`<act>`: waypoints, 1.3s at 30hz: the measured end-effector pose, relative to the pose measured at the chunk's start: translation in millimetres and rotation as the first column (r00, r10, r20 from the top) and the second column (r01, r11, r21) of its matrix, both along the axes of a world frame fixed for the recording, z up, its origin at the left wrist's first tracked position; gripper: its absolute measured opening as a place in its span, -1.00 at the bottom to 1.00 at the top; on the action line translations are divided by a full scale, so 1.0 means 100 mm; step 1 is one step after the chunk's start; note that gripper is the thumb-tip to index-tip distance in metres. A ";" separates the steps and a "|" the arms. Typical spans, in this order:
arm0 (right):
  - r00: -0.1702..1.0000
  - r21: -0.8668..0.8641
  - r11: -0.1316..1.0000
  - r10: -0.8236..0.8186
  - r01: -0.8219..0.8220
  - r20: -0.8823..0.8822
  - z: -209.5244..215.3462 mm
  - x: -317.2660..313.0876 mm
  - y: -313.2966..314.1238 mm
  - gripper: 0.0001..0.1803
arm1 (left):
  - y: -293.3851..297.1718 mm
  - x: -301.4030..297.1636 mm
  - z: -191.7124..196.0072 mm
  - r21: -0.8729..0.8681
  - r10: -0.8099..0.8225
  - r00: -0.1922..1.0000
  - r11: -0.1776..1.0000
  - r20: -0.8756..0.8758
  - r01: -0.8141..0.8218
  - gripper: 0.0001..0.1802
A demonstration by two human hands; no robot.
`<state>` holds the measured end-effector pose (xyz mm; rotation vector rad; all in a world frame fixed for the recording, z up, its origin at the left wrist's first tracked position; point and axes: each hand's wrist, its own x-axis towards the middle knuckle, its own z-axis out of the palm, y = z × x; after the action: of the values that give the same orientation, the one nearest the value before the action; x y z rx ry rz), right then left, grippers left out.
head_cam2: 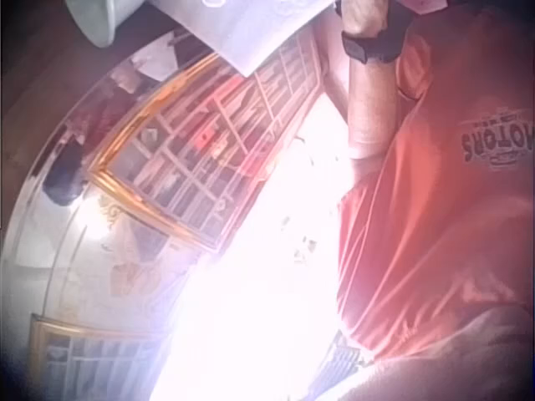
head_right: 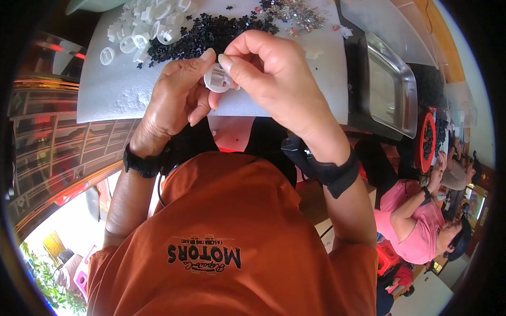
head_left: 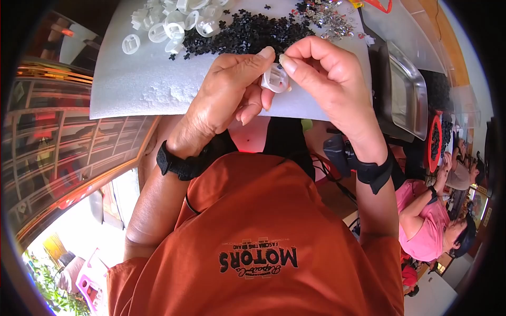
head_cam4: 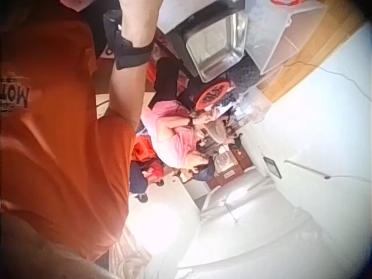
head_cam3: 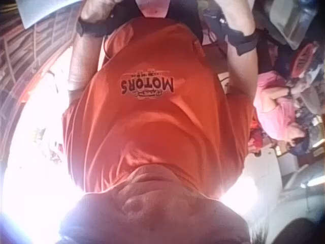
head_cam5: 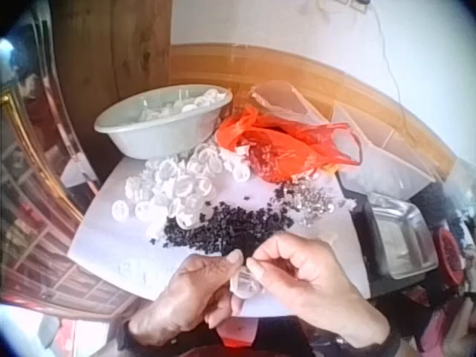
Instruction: Assembling small decorative star-shaped components into white plastic circular bases.
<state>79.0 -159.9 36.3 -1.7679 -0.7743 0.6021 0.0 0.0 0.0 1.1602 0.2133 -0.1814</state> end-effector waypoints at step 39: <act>0.909 0.166 0.981 0.154 -0.096 -0.388 -0.11 0.08 0.09 -0.88 | 0.04 -0.03 -0.03 0.066 -0.004 0.999 0.998 0.041 0.002 -0.40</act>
<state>86.9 -151.0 25.1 -1.4052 -0.6287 0.9373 -3.3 4.1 -2.5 1.2291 0.1825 -0.1540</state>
